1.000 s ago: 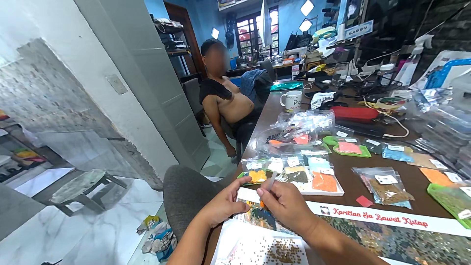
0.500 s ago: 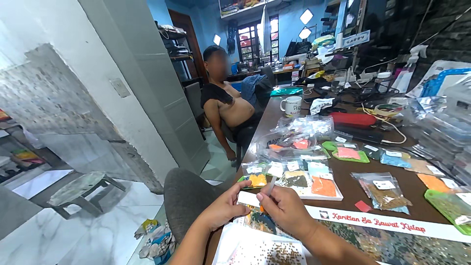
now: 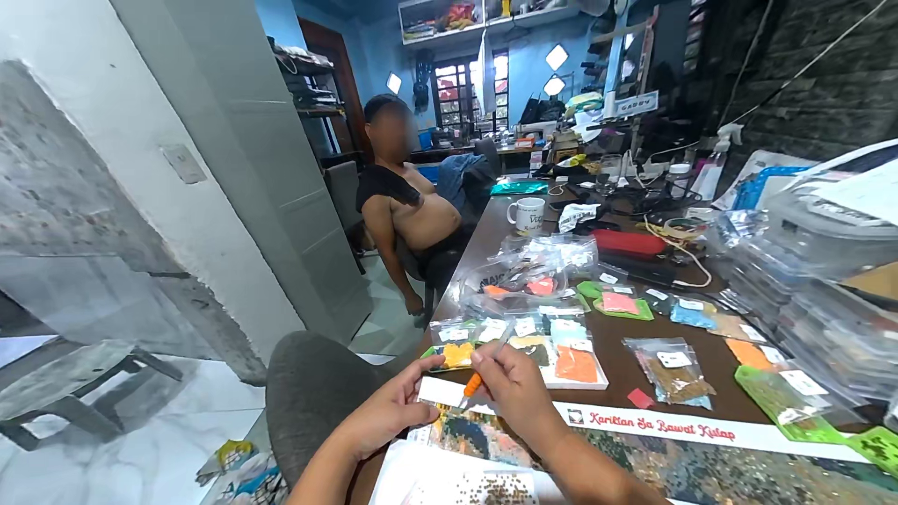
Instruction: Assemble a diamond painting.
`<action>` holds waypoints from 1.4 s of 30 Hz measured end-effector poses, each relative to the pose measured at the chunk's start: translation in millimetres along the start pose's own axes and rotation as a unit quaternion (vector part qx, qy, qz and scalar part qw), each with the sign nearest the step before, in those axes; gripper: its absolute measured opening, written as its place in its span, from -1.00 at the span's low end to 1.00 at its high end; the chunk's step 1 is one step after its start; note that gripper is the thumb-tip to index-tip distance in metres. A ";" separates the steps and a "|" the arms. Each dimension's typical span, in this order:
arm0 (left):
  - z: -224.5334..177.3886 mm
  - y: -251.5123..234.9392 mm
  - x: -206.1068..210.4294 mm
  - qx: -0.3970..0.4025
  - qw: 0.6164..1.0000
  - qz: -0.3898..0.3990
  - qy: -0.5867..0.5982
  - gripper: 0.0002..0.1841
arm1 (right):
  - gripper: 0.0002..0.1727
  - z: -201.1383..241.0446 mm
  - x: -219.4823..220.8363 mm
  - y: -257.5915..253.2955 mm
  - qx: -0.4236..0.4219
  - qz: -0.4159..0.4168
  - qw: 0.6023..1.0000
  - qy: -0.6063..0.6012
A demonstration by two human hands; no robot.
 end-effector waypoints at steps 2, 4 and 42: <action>-1.9 2.4 -2.9 0.001 1.000 -0.006 -0.015 -0.18 | -0.73 -0.6 -8.7 -1.3 0.054 -0.039 0.996 -0.052; -6.3 8.5 -11.0 -0.008 0.997 -0.007 -0.076 -0.18 | -0.72 -3.6 -17.1 -2.5 0.079 -0.070 0.992 -0.067; -124.0 24.9 -117.3 -0.106 0.806 -0.239 -0.531 0.30 | -0.75 -10.9 -8.4 -0.8 0.063 -0.049 0.996 -0.039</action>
Point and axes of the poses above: each hand's wrist, its own y-axis away from the middle knuckle, its own x-axis out of the palm, z = x × y, the point moved 9 cm from there along -y, towards the middle knuckle, and after that the axes turned 2 degrees about -y, right-handed, at the moved point
